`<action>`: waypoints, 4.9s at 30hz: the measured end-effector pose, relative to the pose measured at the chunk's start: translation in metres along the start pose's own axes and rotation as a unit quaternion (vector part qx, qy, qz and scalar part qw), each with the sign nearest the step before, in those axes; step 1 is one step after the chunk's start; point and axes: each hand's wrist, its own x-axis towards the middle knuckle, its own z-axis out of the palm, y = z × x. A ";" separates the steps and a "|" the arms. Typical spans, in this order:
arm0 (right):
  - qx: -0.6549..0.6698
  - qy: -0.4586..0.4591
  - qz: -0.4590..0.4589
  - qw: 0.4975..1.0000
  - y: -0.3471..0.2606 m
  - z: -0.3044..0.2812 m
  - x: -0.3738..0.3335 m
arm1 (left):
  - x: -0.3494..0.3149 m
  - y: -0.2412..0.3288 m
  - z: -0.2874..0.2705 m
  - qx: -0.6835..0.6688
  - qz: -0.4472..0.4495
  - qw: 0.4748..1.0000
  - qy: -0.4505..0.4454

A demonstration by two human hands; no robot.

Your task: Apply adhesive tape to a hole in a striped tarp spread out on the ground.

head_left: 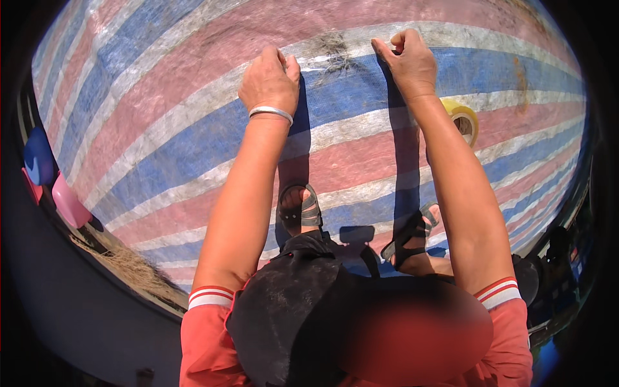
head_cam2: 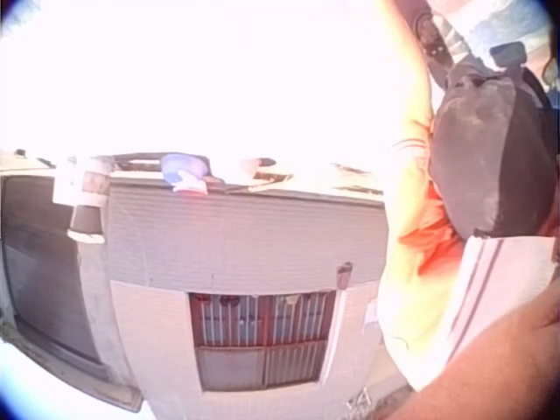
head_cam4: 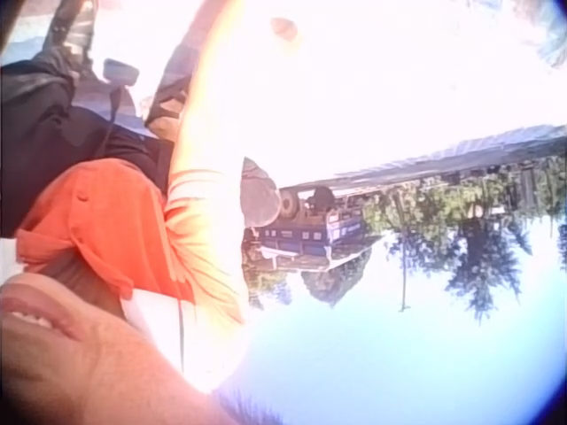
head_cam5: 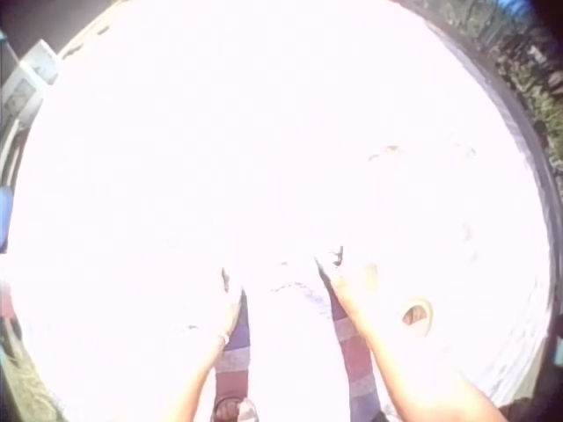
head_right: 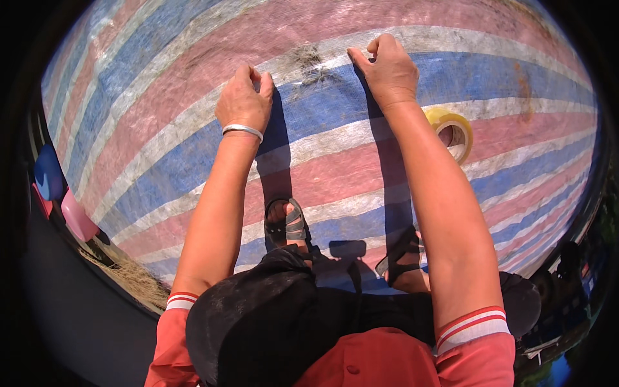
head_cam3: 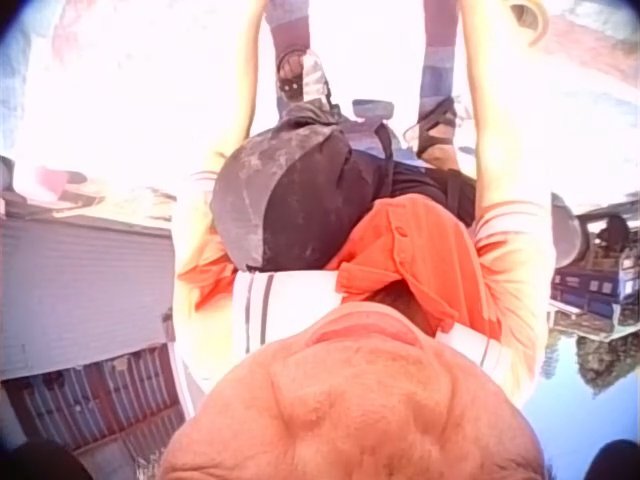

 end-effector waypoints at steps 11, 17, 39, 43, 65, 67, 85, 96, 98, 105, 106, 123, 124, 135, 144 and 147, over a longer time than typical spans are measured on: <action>0.139 -0.044 0.151 0.978 0.029 -0.010 0.003 | -0.027 -0.007 -0.010 -0.021 0.182 0.983 0.017; 0.138 -0.035 0.139 0.980 0.027 -0.001 0.000 | 0.021 0.029 0.038 0.007 0.454 0.889 -0.062; 0.248 -0.010 -0.037 0.968 -0.013 -0.045 -0.046 | -0.044 0.046 0.048 -0.024 0.466 0.875 -0.133; 0.199 -0.070 -0.160 0.964 -0.013 -0.025 -0.043 | -0.086 0.035 0.042 -0.037 0.493 0.828 -0.266; -0.006 -0.042 0.086 0.995 0.051 -0.116 -0.142 | -0.045 0.016 0.021 -0.016 0.319 0.944 -0.079; -0.022 -0.081 0.108 0.991 0.056 -0.115 -0.161 | -0.038 0.034 0.038 -0.001 0.391 0.914 -0.108; -0.018 -0.122 0.159 0.980 0.036 -0.142 -0.169 | -0.133 0.048 0.002 -0.269 0.424 0.849 -0.161; 0.075 -0.078 -0.087 0.990 -0.026 -0.171 -0.157 | -0.072 0.082 -0.065 -0.396 0.394 0.829 -0.006; 0.072 -0.073 -0.098 0.990 -0.027 -0.166 -0.156 | -0.073 0.079 -0.064 -0.392 0.388 0.834 0.006; 0.047 -0.079 -0.079 0.993 -0.044 -0.157 -0.147 | -0.073 0.063 -0.068 -0.344 0.418 0.841 0.014; 0.045 -0.078 -0.073 0.993 -0.043 -0.158 -0.143 | -0.074 0.063 -0.073 -0.342 0.407 0.847 0.014; 0.279 -0.398 0.142 0.862 -0.012 -0.138 -0.143 | -0.038 0.016 -0.149 -0.240 0.326 0.907 -0.116; 0.270 -0.384 0.115 0.875 -0.013 -0.139 -0.144 | -0.035 0.006 -0.155 -0.264 0.296 0.910 -0.125; 0.224 -0.239 -0.179 0.928 -0.062 -0.234 -0.110 | -0.063 -0.068 -0.255 -0.409 0.265 0.874 0.000; 0.121 -0.166 -0.112 0.972 -0.158 -0.342 -0.112 | -0.092 -0.060 -0.287 -0.417 0.219 0.873 0.128; 0.191 -0.180 -0.155 0.952 -0.136 -0.324 -0.108 | -0.102 -0.058 -0.309 -0.353 0.205 0.905 0.125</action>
